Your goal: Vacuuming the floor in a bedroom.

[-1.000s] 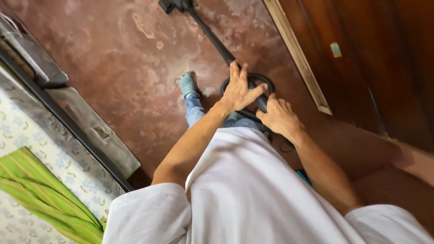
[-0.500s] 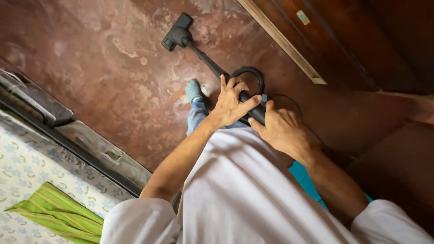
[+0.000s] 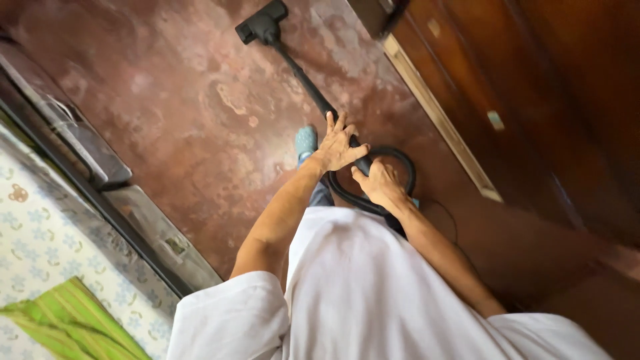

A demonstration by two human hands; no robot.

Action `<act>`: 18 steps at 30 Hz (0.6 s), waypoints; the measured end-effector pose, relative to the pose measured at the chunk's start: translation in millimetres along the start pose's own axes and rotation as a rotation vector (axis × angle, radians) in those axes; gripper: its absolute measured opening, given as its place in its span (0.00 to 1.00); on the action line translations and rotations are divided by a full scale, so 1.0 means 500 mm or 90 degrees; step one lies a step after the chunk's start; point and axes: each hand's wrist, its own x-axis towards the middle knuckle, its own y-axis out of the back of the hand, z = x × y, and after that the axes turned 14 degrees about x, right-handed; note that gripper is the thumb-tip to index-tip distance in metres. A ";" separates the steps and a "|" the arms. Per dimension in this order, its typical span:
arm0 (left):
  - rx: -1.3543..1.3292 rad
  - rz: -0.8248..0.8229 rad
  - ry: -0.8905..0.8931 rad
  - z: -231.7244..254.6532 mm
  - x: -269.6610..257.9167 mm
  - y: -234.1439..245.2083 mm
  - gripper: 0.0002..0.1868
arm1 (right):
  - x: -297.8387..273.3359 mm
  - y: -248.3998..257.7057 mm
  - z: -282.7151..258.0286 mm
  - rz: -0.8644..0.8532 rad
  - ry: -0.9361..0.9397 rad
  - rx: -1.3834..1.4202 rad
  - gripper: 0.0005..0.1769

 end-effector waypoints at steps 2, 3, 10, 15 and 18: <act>-0.022 0.031 0.035 -0.075 0.062 0.034 0.34 | 0.099 -0.033 -0.041 0.034 0.041 -0.005 0.35; -0.047 0.045 0.078 -0.115 0.074 0.047 0.36 | 0.142 -0.061 -0.059 0.055 0.069 -0.004 0.35; -0.156 0.202 0.203 -0.379 0.214 0.114 0.57 | 0.431 -0.143 -0.323 0.048 0.196 -0.007 0.29; -0.225 0.228 0.271 -0.471 0.309 0.288 0.52 | 0.558 -0.153 -0.499 -0.007 0.126 0.082 0.24; -0.241 0.219 0.281 -0.555 0.369 0.264 0.51 | 0.612 -0.153 -0.553 0.002 0.135 0.039 0.25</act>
